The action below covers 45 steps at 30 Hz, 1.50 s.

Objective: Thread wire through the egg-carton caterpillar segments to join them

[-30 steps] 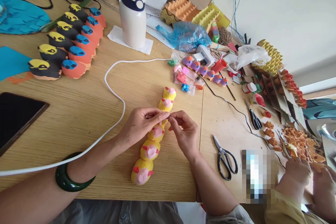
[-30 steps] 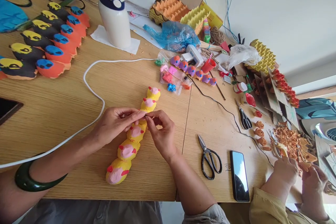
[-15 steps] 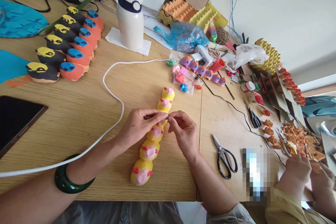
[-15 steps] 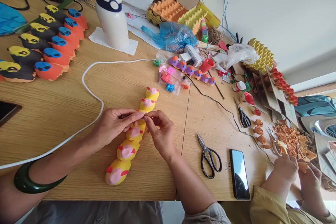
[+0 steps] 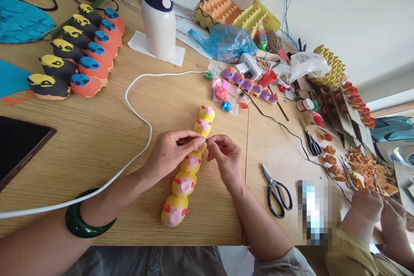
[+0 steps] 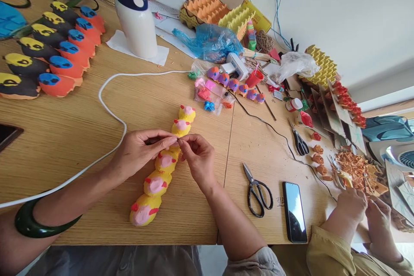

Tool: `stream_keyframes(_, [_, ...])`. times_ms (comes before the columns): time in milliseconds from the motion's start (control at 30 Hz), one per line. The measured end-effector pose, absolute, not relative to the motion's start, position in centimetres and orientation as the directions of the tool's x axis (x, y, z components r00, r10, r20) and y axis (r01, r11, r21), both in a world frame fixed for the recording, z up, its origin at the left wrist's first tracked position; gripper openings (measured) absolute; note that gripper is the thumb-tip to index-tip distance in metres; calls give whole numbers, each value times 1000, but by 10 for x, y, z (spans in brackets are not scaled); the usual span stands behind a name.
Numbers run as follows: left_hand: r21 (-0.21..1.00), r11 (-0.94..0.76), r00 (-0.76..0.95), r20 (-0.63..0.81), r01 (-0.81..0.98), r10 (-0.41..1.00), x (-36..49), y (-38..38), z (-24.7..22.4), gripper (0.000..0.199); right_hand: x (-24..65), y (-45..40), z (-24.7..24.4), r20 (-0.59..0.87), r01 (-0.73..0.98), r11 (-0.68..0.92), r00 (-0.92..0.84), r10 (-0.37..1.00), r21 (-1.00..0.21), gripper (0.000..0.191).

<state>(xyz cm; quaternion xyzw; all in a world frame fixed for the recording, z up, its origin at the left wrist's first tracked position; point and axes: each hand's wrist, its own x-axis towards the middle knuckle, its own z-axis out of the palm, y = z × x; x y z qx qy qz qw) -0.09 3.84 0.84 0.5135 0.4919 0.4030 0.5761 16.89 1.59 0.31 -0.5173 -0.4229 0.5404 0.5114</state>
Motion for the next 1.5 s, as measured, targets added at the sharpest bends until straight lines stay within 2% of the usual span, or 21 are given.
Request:
stream_keyframes(333, [988, 140, 103, -146, 63, 984, -3, 44, 4, 41, 194, 57, -9, 23, 57, 11, 229, 973, -998, 24])
stream_keyframes(533, [988, 150, 47, -151, 26, 987, -6, 51, -5, 39, 207, 91, -15, 121, 174, 97, 133, 984, -980, 24])
stream_keyframes(700, [984, 177, 48, -177, -7, 983, -8, 55, -9, 42, 210, 104, -20, 125, 167, 115, 50, 991, -979, 28])
stream_keyframes(900, [979, 201, 39, -200, -15, 979, -7, 56, -13, 40, 212, 114, -28, 87, 180, 79, 39, 995, -981, 40])
stream_keyframes(1100, [981, 193, 44, -191, -37, 981, -8, 57, -15, 39, 217, 120, -28, 64, 181, 63, -4, 998, -981, 38])
stream_keyframes(1500, [962, 263, 37, -261, -69, 965, -9, 59, -13, 39, 215, 123, -27, 56, 157, 61, -36, 998, -986, 40])
